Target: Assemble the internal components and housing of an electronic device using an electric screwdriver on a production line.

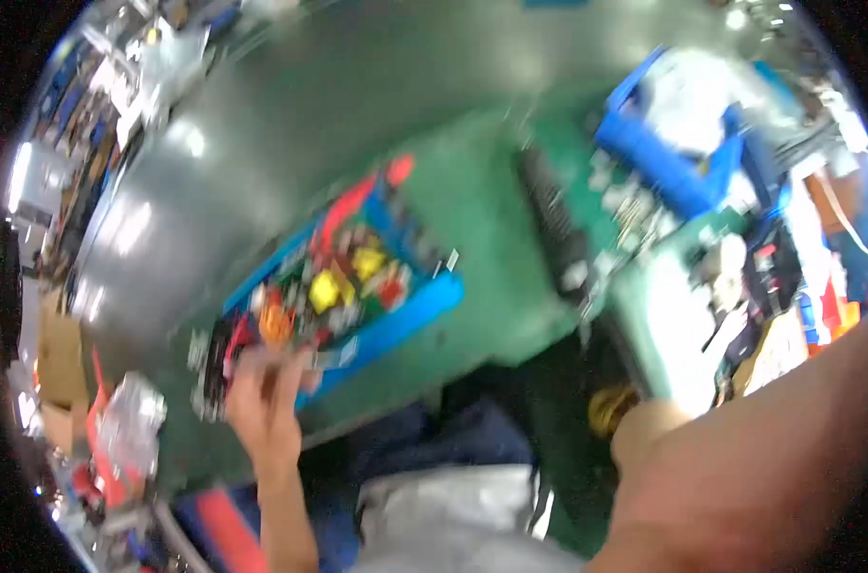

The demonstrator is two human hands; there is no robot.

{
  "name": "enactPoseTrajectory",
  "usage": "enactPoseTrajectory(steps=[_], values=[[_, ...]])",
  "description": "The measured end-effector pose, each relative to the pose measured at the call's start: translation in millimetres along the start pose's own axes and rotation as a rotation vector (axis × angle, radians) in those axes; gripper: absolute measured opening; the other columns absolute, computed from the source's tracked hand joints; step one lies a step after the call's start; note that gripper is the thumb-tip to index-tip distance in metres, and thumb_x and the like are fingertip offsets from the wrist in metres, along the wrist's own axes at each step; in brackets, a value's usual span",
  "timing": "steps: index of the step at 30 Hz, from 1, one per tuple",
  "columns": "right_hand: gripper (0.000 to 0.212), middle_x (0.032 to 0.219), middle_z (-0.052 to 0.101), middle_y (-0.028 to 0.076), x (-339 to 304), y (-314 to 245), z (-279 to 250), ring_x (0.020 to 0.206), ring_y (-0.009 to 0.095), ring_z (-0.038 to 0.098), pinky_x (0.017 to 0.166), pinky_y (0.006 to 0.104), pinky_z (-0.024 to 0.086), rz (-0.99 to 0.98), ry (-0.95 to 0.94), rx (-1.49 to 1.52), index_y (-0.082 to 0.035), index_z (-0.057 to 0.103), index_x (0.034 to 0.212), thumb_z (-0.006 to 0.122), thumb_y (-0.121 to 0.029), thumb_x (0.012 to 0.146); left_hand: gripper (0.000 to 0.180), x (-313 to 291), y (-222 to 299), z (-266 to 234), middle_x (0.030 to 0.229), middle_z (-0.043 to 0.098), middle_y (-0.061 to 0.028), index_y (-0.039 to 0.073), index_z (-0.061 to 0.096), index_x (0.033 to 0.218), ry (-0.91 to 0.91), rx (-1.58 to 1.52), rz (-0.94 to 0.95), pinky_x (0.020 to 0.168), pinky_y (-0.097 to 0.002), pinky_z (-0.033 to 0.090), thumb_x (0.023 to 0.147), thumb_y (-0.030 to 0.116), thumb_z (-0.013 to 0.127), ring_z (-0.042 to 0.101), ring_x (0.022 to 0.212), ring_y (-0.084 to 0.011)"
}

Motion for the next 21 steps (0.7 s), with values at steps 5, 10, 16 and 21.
enactPoseTrajectory(steps=[5,10,16,21], values=[[0.036,0.124,0.064,0.008,7,-10,20,0.109,0.018,0.06,0.102,0.036,0.044,0.108,-0.071,-0.089,0.002,0.059,0.124,0.059,-0.021,0.097,0.011,24,7,14,0.097,0.07,-0.0117,-0.003,0.064,0.104,0.02,-0.051,0.256,0.071,-0.0274,0.058,0.094,-0.003,0.067,0.073,0.08,-0.0188],[0.048,0.124,0.063,0.014,-30,15,78,0.119,0.026,0.058,0.105,0.0385,0.043,0.331,-0.284,-0.351,-0.002,0.06,0.129,0.077,-0.014,0.085,0.011,25,-6,23,0.098,0.071,-0.0125,-0.003,0.063,0.106,-0.051,0.06,0.411,0.071,-0.0275,0.058,0.095,-0.003,0.065,0.073,0.081,-0.0189],[0.043,0.112,0.063,0.017,-67,55,105,0.103,0.036,0.058,0.092,0.0428,0.046,0.234,-0.529,-0.591,-0.006,0.065,0.125,0.075,-0.022,0.087,0.007,24,-11,36,0.096,0.072,-0.0114,-0.002,0.065,0.102,-0.101,0.178,0.52,0.075,-0.0296,0.056,0.095,-0.001,0.066,0.071,0.085,-0.0203],[0.048,0.108,0.063,0.021,-76,76,95,0.094,0.037,0.061,0.086,0.0439,0.049,0.214,-0.593,-0.668,-0.008,0.06,0.13,0.074,-0.02,0.086,0.012,25,-8,38,0.1,0.072,-0.0133,-0.005,0.064,0.107,-0.066,0.304,0.495,0.079,-0.0315,0.058,0.095,-0.002,0.066,0.073,0.086,-0.0208]])
Point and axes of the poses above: each hand's wrist, its own x-axis towards the middle knuckle, its own z-axis out of the palm, y = z × x, the point moved 4 cm from there along x, towards the middle knuckle
